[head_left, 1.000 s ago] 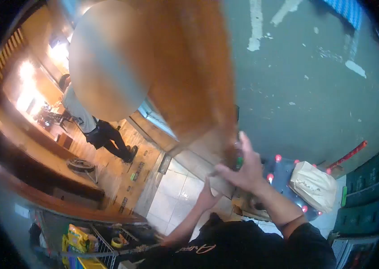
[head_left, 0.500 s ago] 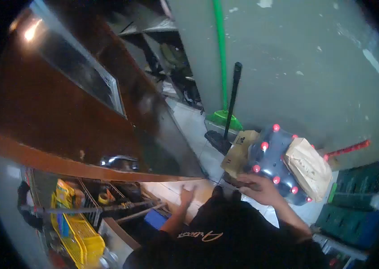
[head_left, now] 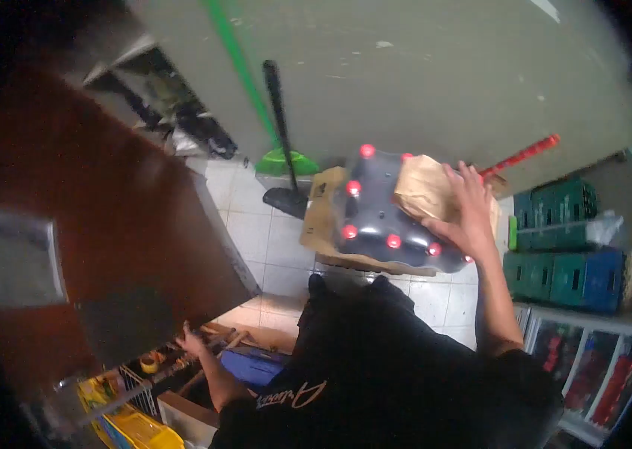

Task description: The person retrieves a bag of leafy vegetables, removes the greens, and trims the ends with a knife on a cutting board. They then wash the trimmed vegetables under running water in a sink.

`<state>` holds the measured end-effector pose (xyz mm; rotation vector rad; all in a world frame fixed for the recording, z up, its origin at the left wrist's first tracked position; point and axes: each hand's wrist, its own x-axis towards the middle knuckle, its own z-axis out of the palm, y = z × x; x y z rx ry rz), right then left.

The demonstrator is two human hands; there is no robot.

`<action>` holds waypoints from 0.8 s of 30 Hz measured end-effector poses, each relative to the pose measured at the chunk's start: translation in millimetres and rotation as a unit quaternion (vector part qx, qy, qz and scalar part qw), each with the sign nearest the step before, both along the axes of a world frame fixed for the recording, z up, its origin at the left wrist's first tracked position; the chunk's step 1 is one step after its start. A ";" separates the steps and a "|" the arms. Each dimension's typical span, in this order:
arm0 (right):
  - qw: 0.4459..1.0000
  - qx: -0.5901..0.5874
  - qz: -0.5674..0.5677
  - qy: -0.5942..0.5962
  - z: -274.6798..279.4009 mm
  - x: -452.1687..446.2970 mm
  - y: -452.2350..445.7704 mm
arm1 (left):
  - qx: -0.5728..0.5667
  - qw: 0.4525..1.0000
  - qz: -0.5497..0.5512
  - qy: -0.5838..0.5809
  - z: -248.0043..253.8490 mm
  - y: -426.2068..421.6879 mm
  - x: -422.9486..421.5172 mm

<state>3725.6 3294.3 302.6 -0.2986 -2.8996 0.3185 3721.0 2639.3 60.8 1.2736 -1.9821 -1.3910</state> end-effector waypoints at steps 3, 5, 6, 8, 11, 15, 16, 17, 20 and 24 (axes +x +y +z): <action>0.991 0.017 -0.029 -0.126 -34.0 8.8 29.2 | -0.001 0.999 -0.045 -0.009 -32.5 -21.4 11.0; 0.987 -0.017 -0.002 -0.158 -35.3 14.8 43.9 | -0.023 0.986 -0.163 0.015 -89.4 -31.0 16.7; 0.987 -0.043 0.020 -0.152 -26.1 21.3 49.2 | -0.047 0.964 -0.257 0.054 -130.8 -36.7 13.1; 0.989 -0.090 0.045 -0.110 -11.6 42.4 70.6 | -0.038 0.964 -0.260 0.031 -13.9 155.4 13.3; 0.986 -0.152 0.027 -0.068 -12.4 89.9 135.6 | -0.167 0.913 -0.340 0.149 68.9 348.2 7.9; 0.955 -0.288 0.027 -0.061 -52.1 138.0 220.6 | -0.345 0.639 -0.640 0.250 172.3 527.1 13.0; 0.945 -0.320 0.025 -0.069 -61.7 147.6 233.0 | -0.376 0.593 -0.664 0.255 186.0 563.4 14.5; 0.954 -0.294 0.017 -0.049 -79.3 160.7 244.3 | -0.434 0.535 -0.702 0.180 203.6 599.4 18.3; 0.916 -0.389 -0.071 -0.068 -123.3 203.9 263.4 | -0.508 0.412 -0.751 0.090 211.1 645.9 13.9; 0.889 -0.332 -0.263 -0.171 -248.3 337.6 283.6 | -0.385 0.436 -0.802 0.137 187.8 654.7 -20.8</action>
